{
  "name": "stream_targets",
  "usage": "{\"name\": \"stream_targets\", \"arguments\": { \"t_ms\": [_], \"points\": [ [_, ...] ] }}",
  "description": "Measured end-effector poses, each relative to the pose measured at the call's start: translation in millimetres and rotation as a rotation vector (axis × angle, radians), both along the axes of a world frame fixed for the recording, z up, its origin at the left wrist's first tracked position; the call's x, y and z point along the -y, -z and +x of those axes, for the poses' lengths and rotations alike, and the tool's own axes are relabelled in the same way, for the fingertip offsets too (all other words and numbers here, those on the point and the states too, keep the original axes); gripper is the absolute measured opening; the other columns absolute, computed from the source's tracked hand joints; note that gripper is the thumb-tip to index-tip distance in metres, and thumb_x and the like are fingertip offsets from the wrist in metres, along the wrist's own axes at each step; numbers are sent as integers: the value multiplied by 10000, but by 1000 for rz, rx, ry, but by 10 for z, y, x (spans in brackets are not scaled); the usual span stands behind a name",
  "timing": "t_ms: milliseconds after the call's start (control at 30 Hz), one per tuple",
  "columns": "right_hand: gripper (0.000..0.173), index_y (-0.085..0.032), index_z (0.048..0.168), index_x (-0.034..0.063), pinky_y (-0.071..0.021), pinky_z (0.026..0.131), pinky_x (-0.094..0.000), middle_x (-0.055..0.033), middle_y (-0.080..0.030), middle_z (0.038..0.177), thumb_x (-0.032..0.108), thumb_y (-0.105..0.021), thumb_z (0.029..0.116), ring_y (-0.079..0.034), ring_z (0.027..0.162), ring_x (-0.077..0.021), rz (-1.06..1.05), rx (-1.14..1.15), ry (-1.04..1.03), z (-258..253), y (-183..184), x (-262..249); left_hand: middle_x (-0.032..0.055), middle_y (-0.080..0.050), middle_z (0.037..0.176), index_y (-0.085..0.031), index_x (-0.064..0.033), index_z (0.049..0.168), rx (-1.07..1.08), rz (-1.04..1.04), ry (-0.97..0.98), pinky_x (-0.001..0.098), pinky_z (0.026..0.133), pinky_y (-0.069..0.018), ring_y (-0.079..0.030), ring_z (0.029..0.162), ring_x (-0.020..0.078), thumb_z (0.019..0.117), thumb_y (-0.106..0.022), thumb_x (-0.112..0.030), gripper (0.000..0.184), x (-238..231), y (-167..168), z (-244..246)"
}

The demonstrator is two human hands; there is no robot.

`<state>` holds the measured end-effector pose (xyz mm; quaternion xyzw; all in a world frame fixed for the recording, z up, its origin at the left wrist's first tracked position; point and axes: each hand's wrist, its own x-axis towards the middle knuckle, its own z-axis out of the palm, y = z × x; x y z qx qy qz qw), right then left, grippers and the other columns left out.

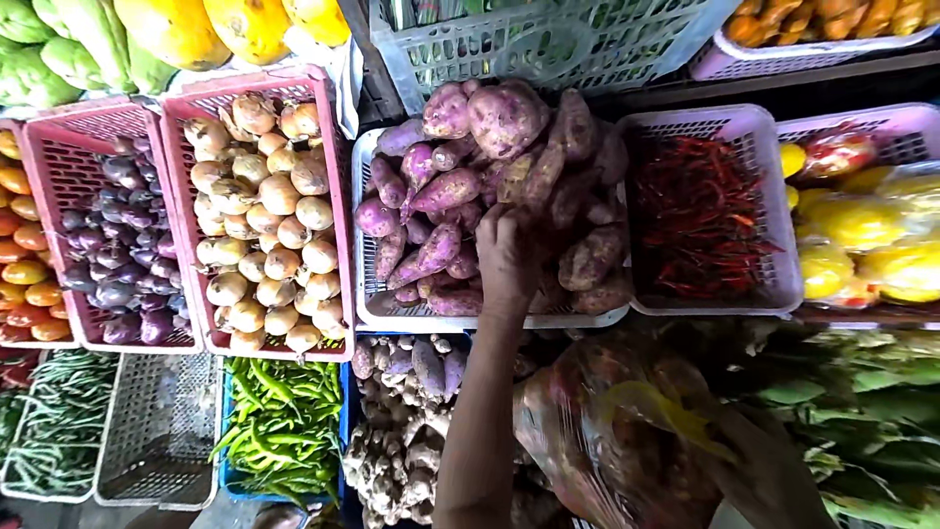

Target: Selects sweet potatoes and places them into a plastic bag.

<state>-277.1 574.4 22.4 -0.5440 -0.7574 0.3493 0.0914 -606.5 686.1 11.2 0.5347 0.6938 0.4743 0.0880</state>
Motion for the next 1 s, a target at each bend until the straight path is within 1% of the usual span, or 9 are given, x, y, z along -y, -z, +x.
{"name": "stream_targets", "arguments": {
  "t_ms": [167, 300, 400, 467, 600, 700, 833, 900, 1000],
  "points": [
    [440, -710, 1071, -72, -464, 876, -690, -284, -702, 1001, 285, -699, 815, -609, 982, -563, 62, 1, -6, -5, 56, 3, 187, -609, 1237, -633, 29, 1076, 404, -40, 165, 334, 844, -605, -663, 1054, 205, 852, -729, 44, 244, 155, 58, -254],
    [421, -719, 1046, -35, -495, 851, -657, -255, -706, 1009, 331, -684, 841, -629, 973, -513, 74, -21, 15, 23, 131, 3, 144, -630, 1180, -560, 21, 1249, 528, -106, 120, 318, 800, -605, -677, 900, 140, 832, -759, 30, 462, 148, 52, -254],
    [420, -716, 1065, -20, -515, 834, -632, -244, -710, 1012, 342, -683, 852, -640, 967, -487, 83, -39, 15, 80, 195, 21, 143, -621, 1224, -561, 7, 1283, 508, -131, 95, 330, 829, -600, -673, 961, 147, 813, -812, -45, 535, 152, -14, -267],
    [399, -705, 1070, -37, -518, 841, -630, -266, -697, 1015, 293, -698, 846, -636, 974, -497, 46, -24, 16, 62, 130, 17, 135, -631, 1284, -612, -12, 1264, 320, -76, 23, 348, 938, -556, -636, 1117, 166, 849, -799, -132, 471, 202, -101, -423],
    [416, -676, 1141, -97, -495, 902, -649, -342, -652, 1105, 199, -733, 854, -582, 1069, -552, -117, -29, 34, 22, -48, -13, 254, -490, 1468, -605, -23, 1341, -162, -177, -386, 568, 1110, -368, -441, 1367, 437, 880, -760, -286, 553, 192, -294, -1111],
    [425, -672, 1155, -97, -495, 900, -650, -345, -658, 1096, 193, -741, 852, -585, 1057, -562, -98, -18, 17, 22, -38, -23, 280, -399, 1558, -487, -117, 1521, -221, -472, -377, 694, 1109, -309, -350, 1435, 509, 876, -766, -444, 775, -51, -230, -1576],
    [452, -673, 1163, -100, -479, 893, -679, -365, -646, 1103, 178, -752, 816, -575, 1053, -596, -105, 27, 4, 9, -30, -79, 264, -611, 1344, -492, -72, 1472, -120, -583, -368, 619, 1032, -470, -613, 1230, 432, 973, -706, -327, 600, -135, -272, -1847],
    [443, -671, 1155, -116, -466, 907, -697, -375, -645, 1105, 173, -752, 829, -568, 1064, -615, -115, 26, -7, 2, -38, -108, 275, -645, 1278, -501, -25, 1447, -91, -475, -378, 579, 1014, -499, -654, 1163, 413, 977, -701, -233, 551, 46, -340, -1822],
    [406, -677, 1081, -124, -473, 884, -693, -362, -665, 1031, 206, -721, 849, -600, 997, -598, -38, 10, -34, 4, 11, -105, 210, -665, 1230, -521, -85, 1417, -115, -384, -252, 557, 869, -572, -689, 1041, 349, 952, -720, -171, 512, 483, -419, -1518]
  ]
}}
